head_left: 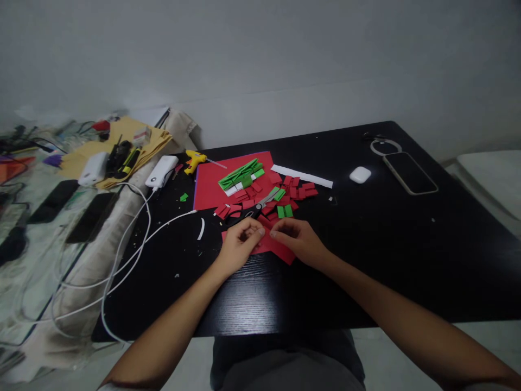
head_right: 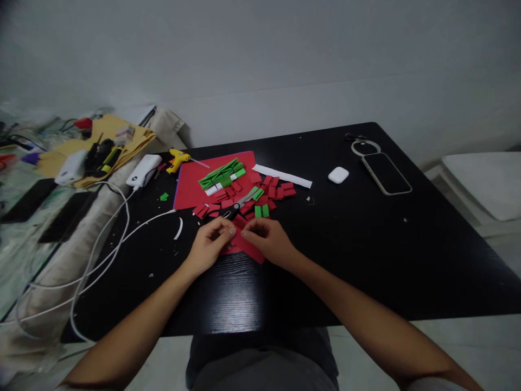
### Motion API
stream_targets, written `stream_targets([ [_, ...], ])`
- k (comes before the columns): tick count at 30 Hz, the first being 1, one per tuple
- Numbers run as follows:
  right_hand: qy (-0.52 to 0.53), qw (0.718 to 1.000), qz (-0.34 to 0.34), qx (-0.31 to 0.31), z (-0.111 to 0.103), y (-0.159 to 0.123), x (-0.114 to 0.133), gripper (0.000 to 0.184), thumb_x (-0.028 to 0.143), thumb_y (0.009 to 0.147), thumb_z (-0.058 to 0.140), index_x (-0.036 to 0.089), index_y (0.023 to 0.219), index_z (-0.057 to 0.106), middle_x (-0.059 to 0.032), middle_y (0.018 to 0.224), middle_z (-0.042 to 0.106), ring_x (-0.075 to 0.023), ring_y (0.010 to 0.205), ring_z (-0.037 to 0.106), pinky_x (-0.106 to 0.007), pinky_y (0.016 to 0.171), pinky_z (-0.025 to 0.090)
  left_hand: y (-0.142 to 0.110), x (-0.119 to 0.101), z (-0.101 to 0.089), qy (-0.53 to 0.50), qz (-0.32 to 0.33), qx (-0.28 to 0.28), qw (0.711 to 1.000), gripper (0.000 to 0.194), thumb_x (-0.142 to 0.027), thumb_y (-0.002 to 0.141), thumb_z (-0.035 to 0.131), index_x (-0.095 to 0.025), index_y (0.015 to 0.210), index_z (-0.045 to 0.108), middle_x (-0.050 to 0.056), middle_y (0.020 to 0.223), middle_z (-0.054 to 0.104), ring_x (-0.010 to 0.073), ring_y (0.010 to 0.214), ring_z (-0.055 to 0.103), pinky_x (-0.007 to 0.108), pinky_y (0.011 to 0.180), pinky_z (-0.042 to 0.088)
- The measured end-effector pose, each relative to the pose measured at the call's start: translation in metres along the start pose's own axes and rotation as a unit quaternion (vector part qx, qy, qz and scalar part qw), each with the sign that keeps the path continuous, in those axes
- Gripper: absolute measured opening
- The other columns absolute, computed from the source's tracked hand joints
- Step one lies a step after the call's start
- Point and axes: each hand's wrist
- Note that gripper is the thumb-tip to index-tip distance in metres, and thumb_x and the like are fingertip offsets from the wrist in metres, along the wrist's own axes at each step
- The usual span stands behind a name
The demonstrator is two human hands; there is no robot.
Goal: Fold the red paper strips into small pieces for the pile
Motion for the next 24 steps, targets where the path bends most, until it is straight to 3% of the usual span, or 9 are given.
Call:
stream_targets([
  [15,-0.028,0.999,-0.012,0.016,0.001,-0.003,0.003,0.021,0.039,0.082,0.073,0.018,0.079,0.07,-0.0001,0.075,0.066,-0.0137,0.066,0.058,-0.027,0.064,0.045,-0.001,0.006,0.001,0.002,-0.009,0.033,0.999,0.028,-0.043,0.09,0.071,-0.016,0.084,0.066,-0.004,0.062,0.054,0.0089,0.054,0.047,0.022,0.052,0.036],
  [20,-0.041,0.999,-0.012,0.017,0.0,-0.002,0.003,0.022,0.039,0.083,0.071,0.017,0.08,0.07,-0.0004,0.074,0.066,-0.0137,0.066,0.057,-0.027,0.064,0.044,0.0,0.0,-0.001,-0.017,-0.007,-0.006,1.0,0.027,-0.042,0.084,0.075,-0.016,0.079,0.067,-0.005,0.059,0.053,0.0083,0.051,0.048,0.02,0.05,0.039],
  [24,-0.049,0.999,-0.015,-0.006,-0.003,0.0,0.004,0.02,0.038,0.081,0.071,0.018,0.079,0.07,-0.0001,0.073,0.065,-0.0137,0.067,0.057,-0.027,0.065,0.044,0.006,0.004,-0.01,-0.059,-0.025,-0.091,0.994,0.026,-0.04,0.08,0.077,-0.017,0.074,0.067,-0.005,0.057,0.054,0.0083,0.046,0.05,0.021,0.048,0.046],
])
Point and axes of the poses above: each hand's wrist, its own y-axis towards the middle knuckle, its own z-axis out of the palm, x = y × z
